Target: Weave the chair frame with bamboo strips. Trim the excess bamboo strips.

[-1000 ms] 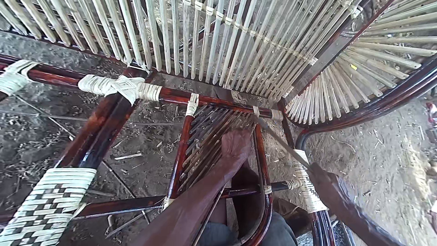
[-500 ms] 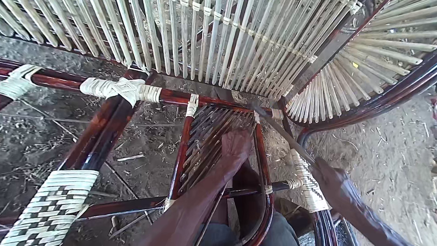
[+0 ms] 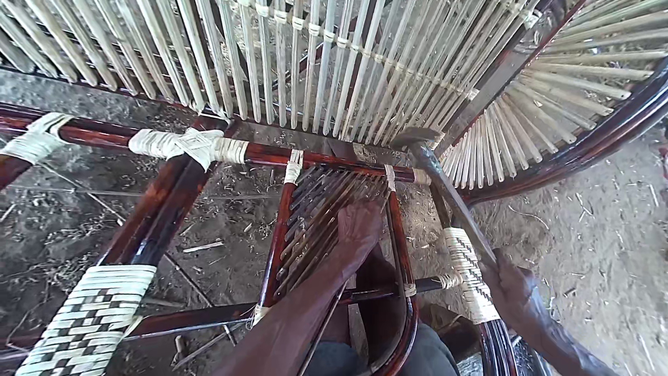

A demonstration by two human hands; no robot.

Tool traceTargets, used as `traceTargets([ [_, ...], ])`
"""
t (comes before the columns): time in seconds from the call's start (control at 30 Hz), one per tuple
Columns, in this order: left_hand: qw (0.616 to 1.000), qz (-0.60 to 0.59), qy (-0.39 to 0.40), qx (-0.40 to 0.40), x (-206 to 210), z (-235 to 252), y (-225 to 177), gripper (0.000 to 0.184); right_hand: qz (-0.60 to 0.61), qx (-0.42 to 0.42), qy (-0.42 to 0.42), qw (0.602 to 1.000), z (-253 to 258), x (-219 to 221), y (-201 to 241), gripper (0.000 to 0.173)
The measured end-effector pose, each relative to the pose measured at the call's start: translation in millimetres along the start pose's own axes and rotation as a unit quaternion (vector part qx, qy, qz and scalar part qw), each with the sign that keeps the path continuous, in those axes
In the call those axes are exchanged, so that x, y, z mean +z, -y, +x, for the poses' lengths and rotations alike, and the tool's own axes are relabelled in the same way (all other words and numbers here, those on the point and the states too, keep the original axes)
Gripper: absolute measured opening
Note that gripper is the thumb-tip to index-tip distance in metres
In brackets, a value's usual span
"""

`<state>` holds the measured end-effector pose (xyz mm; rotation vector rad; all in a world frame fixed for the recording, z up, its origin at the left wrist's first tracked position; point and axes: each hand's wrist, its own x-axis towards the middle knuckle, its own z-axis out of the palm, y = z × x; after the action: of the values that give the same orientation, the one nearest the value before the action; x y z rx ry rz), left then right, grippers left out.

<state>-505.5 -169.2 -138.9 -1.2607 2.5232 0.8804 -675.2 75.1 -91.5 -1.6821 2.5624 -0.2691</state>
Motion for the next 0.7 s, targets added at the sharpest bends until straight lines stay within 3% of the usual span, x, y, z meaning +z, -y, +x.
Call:
traceTargets([
  [0.1, 0.999, 0.019, 0.025, -0.021, 3.8, 9.4, -0.1, 0.019, -0.079, 0.135, 0.232, 0.960, 11.1, 3.3, -3.4, 0.029],
  [0.13, 0.999, 0.013, 0.023, -0.021, 3.2, 9.1, -0.3, 0.020, -0.078, 0.159, 0.257, 0.950, 19.4, -2.4, -2.8, 0.029],
  [0.2, 1.000, -0.009, 0.016, -0.012, 0.9, -0.1, -0.5, 0.020, -0.023, 0.149, 0.216, 0.965, 6.4, -17.6, -3.7, 0.032],
  [0.3, 1.000, -0.004, 0.002, -0.003, -1.6, -0.3, -3.4, 0.021, 0.095, 0.141, 0.048, 0.984, -56.2, -36.8, -16.1, 0.043],
  [0.37, 0.998, 0.032, 0.039, -0.024, -6.5, 1.8, -6.9, 0.031, 0.209, 0.195, -0.011, 0.958, -112.6, -53.2, -18.3, 0.043],
  [0.5, 0.993, 0.072, 0.081, -0.034, -12.8, -30.5, -5.8, 0.039, 0.387, 0.295, -0.035, 0.873, -195.6, -92.2, 0.3, 0.073],
  [0.6, 0.992, 0.109, 0.068, 0.009, -14.5, -84.3, 16.3, 0.038, 0.345, 0.323, -0.052, 0.879, -219.9, -116.1, 13.4, 0.052],
  [0.7, 0.987, 0.142, 0.035, 0.066, -13.9, -154.2, 44.6, 0.030, 0.263, 0.398, -0.037, 0.878, -262.6, -96.2, 2.8, 0.034],
])
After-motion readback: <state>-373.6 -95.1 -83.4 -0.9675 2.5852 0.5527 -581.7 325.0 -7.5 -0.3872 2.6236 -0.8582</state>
